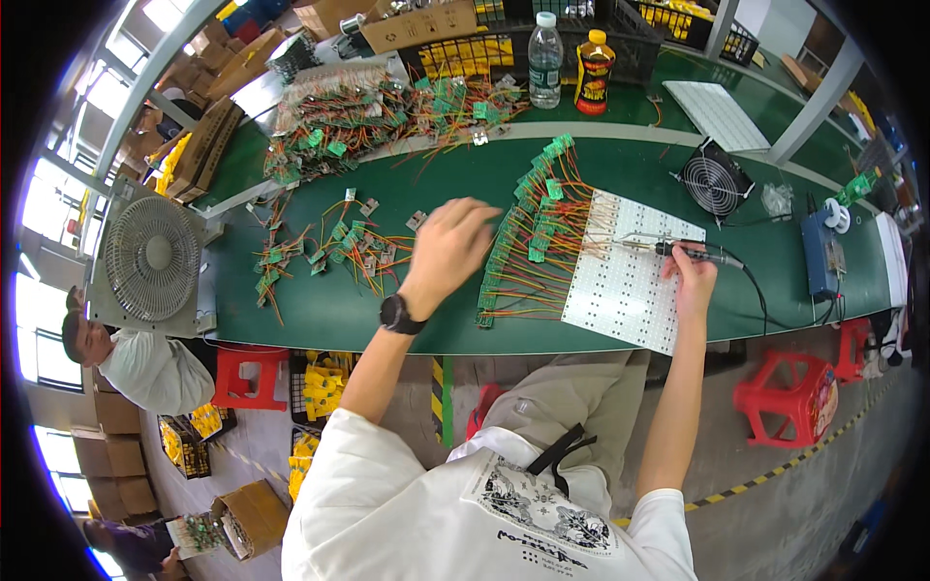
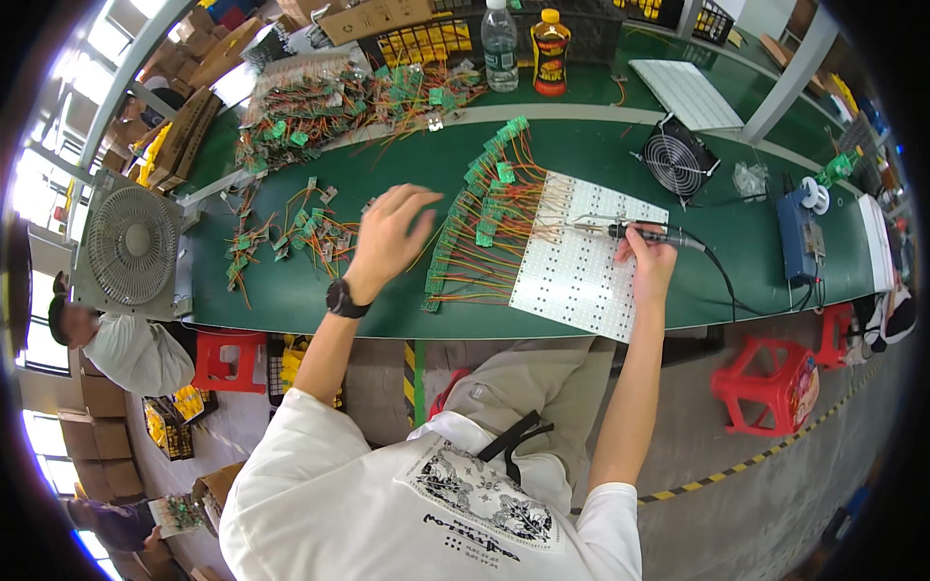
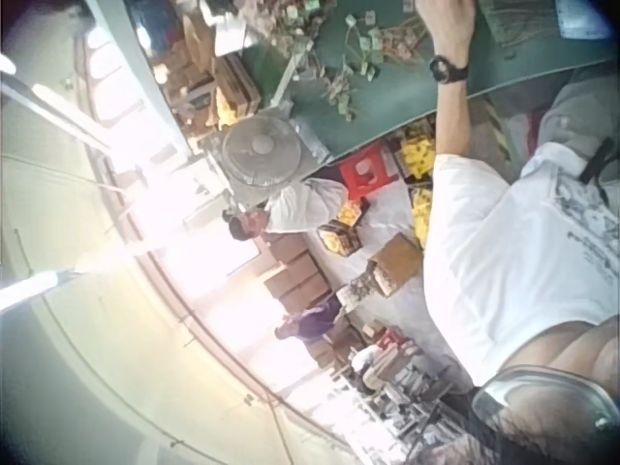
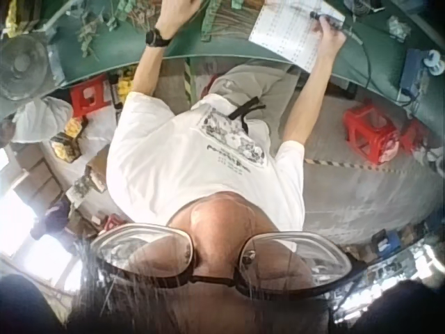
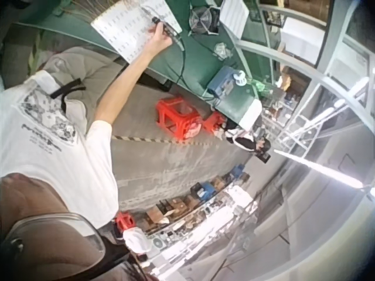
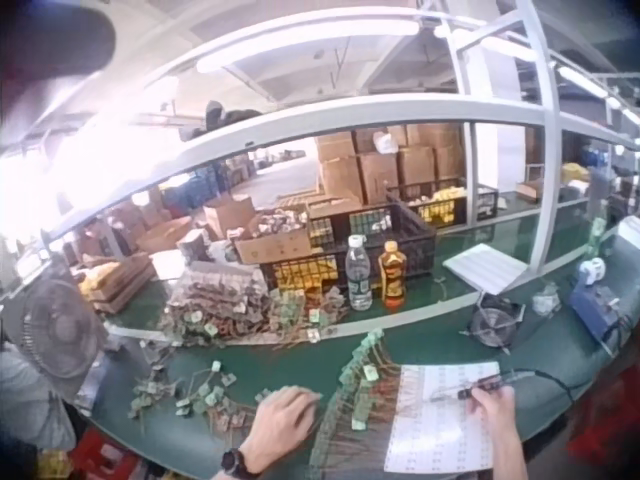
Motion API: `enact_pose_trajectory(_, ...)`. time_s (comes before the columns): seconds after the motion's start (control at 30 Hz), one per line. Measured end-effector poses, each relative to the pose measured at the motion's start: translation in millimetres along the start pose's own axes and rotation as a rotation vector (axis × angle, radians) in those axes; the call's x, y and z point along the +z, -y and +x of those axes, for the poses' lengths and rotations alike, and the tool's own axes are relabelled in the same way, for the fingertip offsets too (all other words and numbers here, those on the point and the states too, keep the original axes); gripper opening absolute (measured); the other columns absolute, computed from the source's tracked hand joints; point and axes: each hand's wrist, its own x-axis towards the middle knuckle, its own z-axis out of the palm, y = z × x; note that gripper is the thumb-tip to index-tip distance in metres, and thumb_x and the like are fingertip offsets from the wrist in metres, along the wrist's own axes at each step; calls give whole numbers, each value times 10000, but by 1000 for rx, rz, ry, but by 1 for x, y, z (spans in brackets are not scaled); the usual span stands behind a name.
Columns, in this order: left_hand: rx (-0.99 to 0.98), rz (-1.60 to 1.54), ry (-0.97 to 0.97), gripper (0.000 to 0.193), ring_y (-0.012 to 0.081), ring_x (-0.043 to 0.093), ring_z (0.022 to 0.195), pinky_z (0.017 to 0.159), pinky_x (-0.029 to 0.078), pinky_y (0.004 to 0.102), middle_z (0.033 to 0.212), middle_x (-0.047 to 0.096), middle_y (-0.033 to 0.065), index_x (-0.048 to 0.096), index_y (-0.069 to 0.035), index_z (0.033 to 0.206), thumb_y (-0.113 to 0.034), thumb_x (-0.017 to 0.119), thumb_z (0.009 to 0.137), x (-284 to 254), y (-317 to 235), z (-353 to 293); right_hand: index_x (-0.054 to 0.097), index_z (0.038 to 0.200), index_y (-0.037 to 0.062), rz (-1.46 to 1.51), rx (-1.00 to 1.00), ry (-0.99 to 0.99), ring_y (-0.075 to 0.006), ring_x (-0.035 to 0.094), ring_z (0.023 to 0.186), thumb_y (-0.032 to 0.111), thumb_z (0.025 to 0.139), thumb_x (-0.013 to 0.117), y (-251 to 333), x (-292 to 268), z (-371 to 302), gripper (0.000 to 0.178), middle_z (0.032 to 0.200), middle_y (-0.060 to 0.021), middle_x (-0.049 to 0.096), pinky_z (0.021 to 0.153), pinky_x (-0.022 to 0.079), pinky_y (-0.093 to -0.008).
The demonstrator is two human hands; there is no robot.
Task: The person solders wires from small circuit boards onto a large circuit board panel using a soldering iron.
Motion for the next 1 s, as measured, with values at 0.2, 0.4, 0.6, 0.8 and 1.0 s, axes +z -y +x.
enact_pose_trajectory(0.2,-42,274,147,300,319,604,997,845,502,416,1142,609,93,639,-44,1053,75,568,787,-36,87,-24,638,965,-40,-7,19,14,-141,585,542,67,869,661,2,0,1,146,705,-82,628,507,436,-254)
enact_pose_trajectory(0.4,61,88,478,308,321,610,1001,854,502,407,1128,621,99,630,-54,1116,-84,684,815,-51,122,-15,636,967,-33,-14,15,18,-135,581,539,72,870,665,3,2,2,146,698,-78,625,506,429,-248)
enact_pose_trajectory(0.6,-263,-75,406,213,258,649,830,694,530,341,999,644,106,576,-16,955,-53,707,791,-44,128,-25,635,963,-31,11,7,13,-132,582,536,84,872,673,4,0,1,151,700,-78,629,502,428,-244)
enact_pose_trajectory(0.8,-464,-245,147,222,160,632,813,654,507,266,1041,653,96,526,-8,921,-3,674,756,-15,107,-61,637,956,-29,2,27,16,-133,584,533,91,870,676,2,0,2,153,696,-79,634,502,431,-248)
enact_pose_trajectory(1.0,-477,-494,349,264,117,610,838,704,496,238,1054,648,45,592,-10,1026,-73,737,815,-31,95,-61,637,952,-34,-7,35,6,-134,585,533,94,869,675,6,3,2,157,690,-79,634,500,428,-250)
